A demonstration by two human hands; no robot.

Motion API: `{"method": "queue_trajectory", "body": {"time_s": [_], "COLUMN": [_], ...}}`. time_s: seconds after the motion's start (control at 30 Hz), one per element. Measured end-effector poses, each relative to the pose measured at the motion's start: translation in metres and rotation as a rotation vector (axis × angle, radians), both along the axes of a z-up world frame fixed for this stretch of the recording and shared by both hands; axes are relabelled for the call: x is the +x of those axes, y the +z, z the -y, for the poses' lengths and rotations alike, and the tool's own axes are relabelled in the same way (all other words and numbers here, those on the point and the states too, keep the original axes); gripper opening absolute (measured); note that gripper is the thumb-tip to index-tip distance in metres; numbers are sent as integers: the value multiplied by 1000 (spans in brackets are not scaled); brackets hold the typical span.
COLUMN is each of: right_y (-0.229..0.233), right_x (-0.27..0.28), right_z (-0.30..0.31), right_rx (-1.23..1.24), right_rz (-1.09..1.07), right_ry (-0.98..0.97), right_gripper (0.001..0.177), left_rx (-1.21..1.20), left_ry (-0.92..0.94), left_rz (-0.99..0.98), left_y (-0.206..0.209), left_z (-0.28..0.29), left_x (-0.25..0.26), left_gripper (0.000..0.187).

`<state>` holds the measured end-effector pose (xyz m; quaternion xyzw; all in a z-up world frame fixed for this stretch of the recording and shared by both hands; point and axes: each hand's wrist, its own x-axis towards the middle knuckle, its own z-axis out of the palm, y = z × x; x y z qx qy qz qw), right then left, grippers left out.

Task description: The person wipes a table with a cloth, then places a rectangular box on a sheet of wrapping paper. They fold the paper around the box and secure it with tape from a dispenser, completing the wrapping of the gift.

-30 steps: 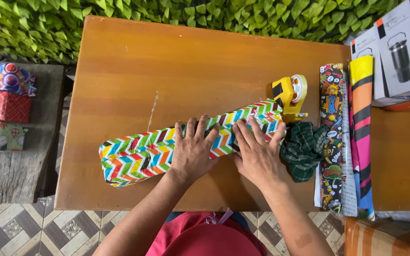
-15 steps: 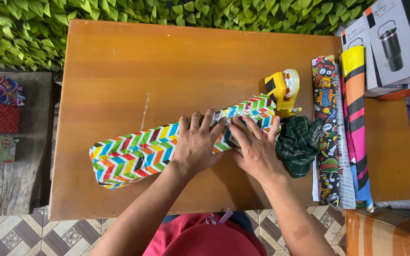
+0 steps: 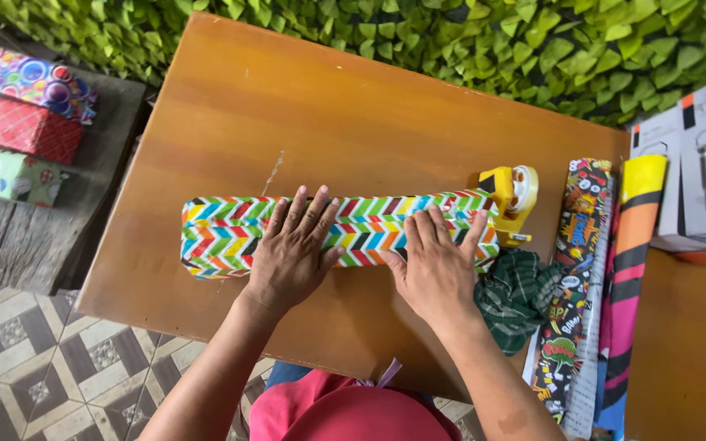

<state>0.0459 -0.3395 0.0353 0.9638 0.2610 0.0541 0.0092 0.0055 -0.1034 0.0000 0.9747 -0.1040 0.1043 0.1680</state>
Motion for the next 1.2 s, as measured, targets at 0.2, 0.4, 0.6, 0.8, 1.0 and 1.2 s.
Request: {"method": "queue_trajectory", "body": {"time_s": [0.2, 0.4, 0.6, 0.8, 1.0, 1.2], "right_y": [-14, -22, -28, -23, -2, 10], "right_x": [1, -2, -7, -9, 6, 57], "right_z": [-1, 5, 10, 11, 32, 35], "right_rx": [-22, 63, 163, 309, 309, 254], "right_rz": [95, 68, 42, 85, -129, -484], "right_ry": [8, -14, -52, -6, 33, 187], "right_gripper": [64, 55, 57, 56, 47, 14], "left_rx": [90, 56, -63, -3, 327, 264], "left_ry": [129, -26, -218, -322, -372, -615], "left_rz": [-47, -55, -80, -167, 14, -34], "left_y": [16, 15, 11, 27, 32, 31], "left_z": [-24, 36, 68, 48, 39, 17], "left_x": [-11, 29, 30, 33, 45, 82], "left_gripper": [62, 55, 61, 78, 61, 53]}}
